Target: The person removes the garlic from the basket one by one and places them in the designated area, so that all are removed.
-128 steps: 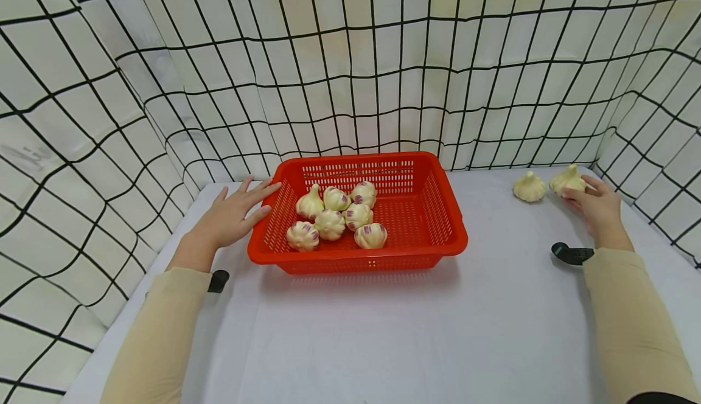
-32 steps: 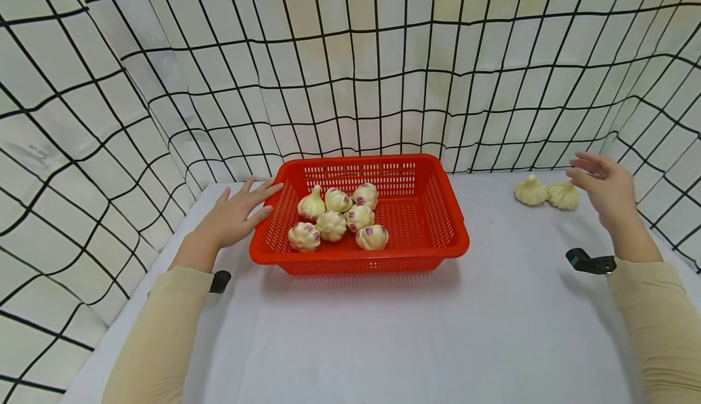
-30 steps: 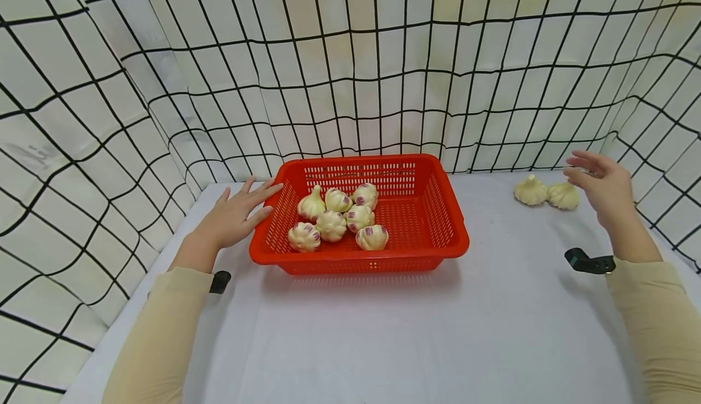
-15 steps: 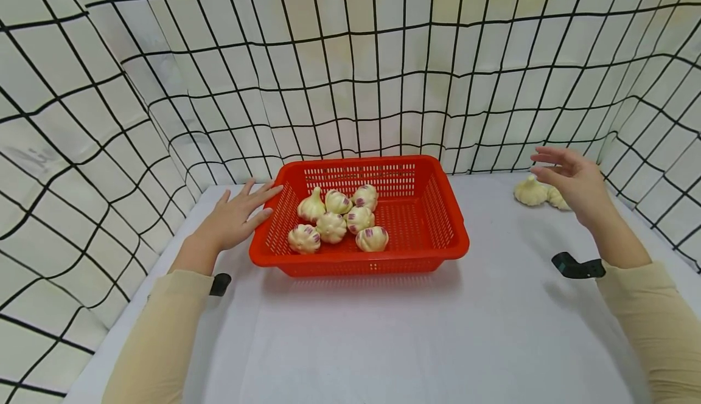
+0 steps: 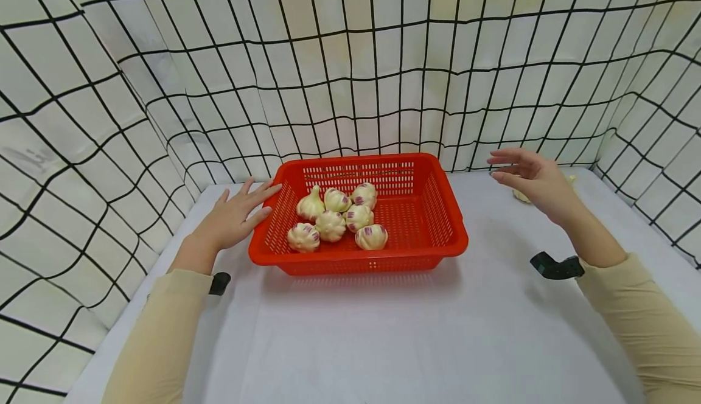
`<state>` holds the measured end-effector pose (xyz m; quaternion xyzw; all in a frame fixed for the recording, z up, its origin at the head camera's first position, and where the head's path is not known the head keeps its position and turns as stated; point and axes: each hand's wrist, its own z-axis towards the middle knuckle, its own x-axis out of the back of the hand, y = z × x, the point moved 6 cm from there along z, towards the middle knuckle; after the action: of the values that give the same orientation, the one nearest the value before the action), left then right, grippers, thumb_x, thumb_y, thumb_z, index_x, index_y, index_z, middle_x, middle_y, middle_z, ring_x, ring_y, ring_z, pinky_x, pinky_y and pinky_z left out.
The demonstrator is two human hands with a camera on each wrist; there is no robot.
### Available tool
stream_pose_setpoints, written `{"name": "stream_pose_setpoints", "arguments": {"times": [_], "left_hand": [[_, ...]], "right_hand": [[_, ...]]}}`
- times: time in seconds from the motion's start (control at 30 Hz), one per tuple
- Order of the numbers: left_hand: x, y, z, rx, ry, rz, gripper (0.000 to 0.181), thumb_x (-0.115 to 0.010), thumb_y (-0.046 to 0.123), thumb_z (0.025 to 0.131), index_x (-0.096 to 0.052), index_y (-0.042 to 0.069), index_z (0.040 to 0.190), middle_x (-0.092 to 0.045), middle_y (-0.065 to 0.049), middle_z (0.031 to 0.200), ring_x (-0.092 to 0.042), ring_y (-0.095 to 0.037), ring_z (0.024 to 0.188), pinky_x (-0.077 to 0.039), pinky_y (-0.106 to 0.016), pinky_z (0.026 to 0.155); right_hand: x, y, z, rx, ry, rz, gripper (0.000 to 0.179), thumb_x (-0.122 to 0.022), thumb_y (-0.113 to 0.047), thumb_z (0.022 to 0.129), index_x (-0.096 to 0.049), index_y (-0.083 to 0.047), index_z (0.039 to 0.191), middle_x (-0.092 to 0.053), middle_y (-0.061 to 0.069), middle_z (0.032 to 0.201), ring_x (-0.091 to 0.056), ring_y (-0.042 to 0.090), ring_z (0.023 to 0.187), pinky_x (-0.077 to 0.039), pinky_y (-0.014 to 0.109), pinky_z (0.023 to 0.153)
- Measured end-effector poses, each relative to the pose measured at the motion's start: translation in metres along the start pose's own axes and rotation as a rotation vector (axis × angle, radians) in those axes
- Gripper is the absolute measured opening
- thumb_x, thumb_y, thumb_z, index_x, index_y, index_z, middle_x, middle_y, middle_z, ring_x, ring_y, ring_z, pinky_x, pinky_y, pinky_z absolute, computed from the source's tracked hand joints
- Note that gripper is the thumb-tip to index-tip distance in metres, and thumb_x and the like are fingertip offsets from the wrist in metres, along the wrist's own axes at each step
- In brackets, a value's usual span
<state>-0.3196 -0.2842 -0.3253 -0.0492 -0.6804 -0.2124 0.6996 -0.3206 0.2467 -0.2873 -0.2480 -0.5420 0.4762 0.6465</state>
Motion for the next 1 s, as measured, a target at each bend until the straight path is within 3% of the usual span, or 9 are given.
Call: {"name": "stream_pose_setpoints", "arguments": {"times": [0.17,0.33,0.47,0.57,0.73,1.0], "left_hand": [[0.000,-0.001,-0.001,0.001,0.003,-0.002,0.067,-0.038,0.055,0.107,-0.029,0.021,0.163,-0.018,-0.011,0.170,-0.004,-0.044,0.155,0.004,-0.071,0.117],[0.000,-0.003,-0.001,0.001,0.016,-0.009,0.068,-0.037,0.057,0.106,-0.030,0.021,0.163,-0.019,-0.011,0.169,-0.005,-0.044,0.155,0.004,-0.071,0.117],[-0.001,-0.004,-0.001,-0.001,0.018,-0.010,0.068,-0.036,0.058,0.106,-0.030,0.021,0.163,-0.020,-0.012,0.169,-0.005,-0.045,0.154,0.004,-0.072,0.117],[-0.002,-0.005,-0.002,0.000,0.011,-0.008,0.068,-0.036,0.057,0.106,-0.029,0.021,0.163,-0.019,-0.012,0.169,-0.004,-0.045,0.154,0.005,-0.072,0.116],[-0.002,-0.005,-0.003,0.001,0.009,-0.006,0.068,-0.036,0.057,0.107,-0.029,0.021,0.163,-0.019,-0.012,0.170,-0.004,-0.044,0.155,0.005,-0.072,0.117],[-0.001,-0.003,-0.002,-0.010,0.034,-0.011,0.068,-0.038,0.057,0.106,-0.031,0.020,0.163,-0.021,-0.012,0.169,-0.006,-0.045,0.154,0.003,-0.072,0.117]], "right_hand": [[-0.025,-0.013,0.002,0.084,-0.077,0.003,0.042,-0.067,-0.012,0.101,-0.057,-0.005,0.142,-0.065,0.002,0.133,-0.065,0.004,0.110,-0.053,0.016,0.089],[-0.055,-0.029,0.003,0.131,-0.190,0.013,0.041,-0.065,-0.007,0.100,-0.058,-0.001,0.140,-0.062,0.019,0.136,-0.066,0.025,0.115,-0.057,0.023,0.087],[-0.079,-0.034,0.008,0.143,-0.264,-0.008,0.040,-0.068,-0.006,0.098,-0.061,-0.002,0.137,-0.064,0.019,0.133,-0.064,0.039,0.115,-0.060,0.037,0.088],[-0.095,-0.036,0.010,0.164,-0.303,-0.060,0.040,-0.070,-0.006,0.097,-0.063,-0.004,0.136,-0.066,0.014,0.130,-0.065,0.036,0.112,-0.059,0.045,0.090],[-0.122,-0.042,0.011,0.184,-0.391,-0.166,0.043,-0.073,-0.006,0.095,-0.064,-0.009,0.137,-0.067,0.008,0.126,-0.066,0.027,0.109,-0.059,0.043,0.089],[-0.150,-0.047,0.012,0.195,-0.529,-0.278,0.047,-0.075,-0.010,0.094,-0.063,-0.011,0.139,-0.064,0.010,0.134,-0.059,0.032,0.124,-0.056,0.044,0.096]]}}
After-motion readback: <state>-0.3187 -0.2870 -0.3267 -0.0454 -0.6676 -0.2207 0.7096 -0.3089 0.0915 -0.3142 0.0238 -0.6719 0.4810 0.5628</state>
